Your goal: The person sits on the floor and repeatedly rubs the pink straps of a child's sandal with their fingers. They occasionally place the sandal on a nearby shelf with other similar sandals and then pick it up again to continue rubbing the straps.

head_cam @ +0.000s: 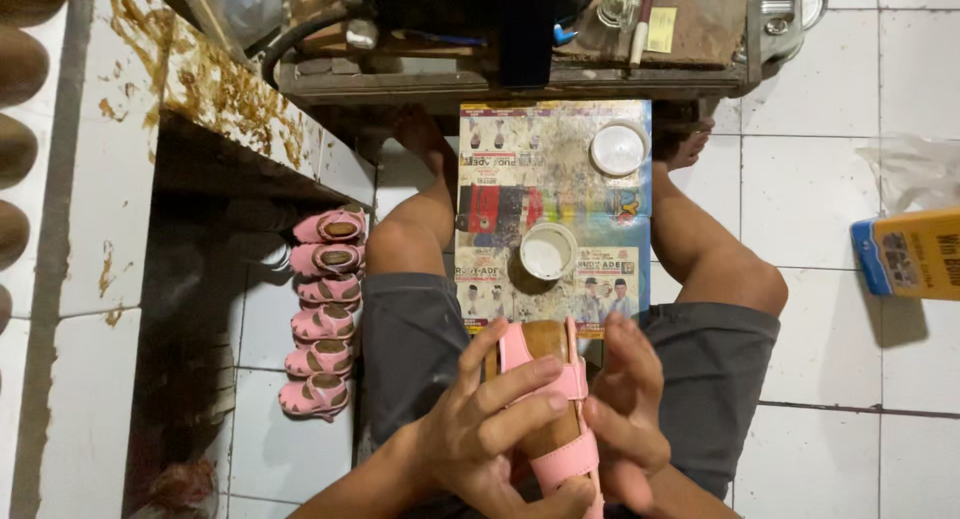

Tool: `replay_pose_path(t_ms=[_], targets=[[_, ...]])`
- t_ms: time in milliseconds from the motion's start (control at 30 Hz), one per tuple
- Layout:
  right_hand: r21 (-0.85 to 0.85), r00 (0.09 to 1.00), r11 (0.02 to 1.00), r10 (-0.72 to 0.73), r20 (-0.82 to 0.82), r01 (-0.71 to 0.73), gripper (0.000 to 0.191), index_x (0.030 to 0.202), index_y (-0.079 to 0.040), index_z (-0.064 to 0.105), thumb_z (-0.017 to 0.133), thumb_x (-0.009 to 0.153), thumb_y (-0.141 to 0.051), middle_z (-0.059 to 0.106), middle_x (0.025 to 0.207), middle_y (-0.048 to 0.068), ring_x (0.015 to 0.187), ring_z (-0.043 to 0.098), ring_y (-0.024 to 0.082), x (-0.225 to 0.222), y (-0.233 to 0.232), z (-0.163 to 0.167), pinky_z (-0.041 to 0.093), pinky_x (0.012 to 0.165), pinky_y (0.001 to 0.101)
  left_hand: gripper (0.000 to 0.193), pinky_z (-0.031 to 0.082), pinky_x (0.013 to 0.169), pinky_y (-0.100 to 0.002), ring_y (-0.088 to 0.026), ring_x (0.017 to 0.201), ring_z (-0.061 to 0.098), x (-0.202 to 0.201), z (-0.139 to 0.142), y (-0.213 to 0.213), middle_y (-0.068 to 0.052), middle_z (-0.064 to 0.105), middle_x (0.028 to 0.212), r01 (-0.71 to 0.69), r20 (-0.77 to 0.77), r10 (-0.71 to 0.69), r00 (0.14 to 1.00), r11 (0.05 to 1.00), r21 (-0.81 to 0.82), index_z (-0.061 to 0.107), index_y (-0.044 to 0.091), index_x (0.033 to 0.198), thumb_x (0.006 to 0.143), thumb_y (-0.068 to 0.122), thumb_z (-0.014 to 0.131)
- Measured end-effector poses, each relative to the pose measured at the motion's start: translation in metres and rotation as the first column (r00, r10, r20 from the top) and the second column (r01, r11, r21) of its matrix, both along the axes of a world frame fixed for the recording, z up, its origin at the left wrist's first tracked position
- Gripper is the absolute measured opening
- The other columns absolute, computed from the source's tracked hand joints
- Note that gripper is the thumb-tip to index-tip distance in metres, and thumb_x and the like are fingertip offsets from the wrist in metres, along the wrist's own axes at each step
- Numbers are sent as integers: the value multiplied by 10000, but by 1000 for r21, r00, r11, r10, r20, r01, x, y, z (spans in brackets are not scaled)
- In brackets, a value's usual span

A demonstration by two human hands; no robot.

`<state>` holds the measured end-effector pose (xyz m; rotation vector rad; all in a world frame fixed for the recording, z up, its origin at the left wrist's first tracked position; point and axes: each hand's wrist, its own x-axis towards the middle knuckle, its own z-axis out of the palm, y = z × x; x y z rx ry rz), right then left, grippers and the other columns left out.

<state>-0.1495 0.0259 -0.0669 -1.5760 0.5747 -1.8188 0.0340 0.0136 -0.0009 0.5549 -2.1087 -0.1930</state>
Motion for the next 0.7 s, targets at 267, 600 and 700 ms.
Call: replay_pose_path(t_ms=[267,600,700], targets=[[156,967,970,-155,-204,188,740,1263,4,674,242,1118,-579,432,1506,346,1525,373,454,-12,-4,-2,279,1329,564,399,339,1192,-757,-364,1358,574,-5,1,3,-114,442,1362,22,14,-22,1000,1000,10,606,408,1276,972,387,863],[102,1000,994,-25,19,23,666,1403,-157,637,237,1102,-596,347,1595,343,1562,328,459,2,-2,1,231,1337,601,430,368,1151,-786,-397,1335,576,-6,-5,4,-134,486,1343,77,-52,-72,996,992,98,612,379,1253,932,357,897],[95,982,982,-154,-108,164,650,1347,-155,636,230,1105,-600,408,1548,345,1545,348,467,3,-1,7,254,1316,615,469,381,1142,-799,-402,1331,576,-5,-5,3,-135,484,1344,51,-49,-47,998,996,75,578,373,1284,934,352,890]])
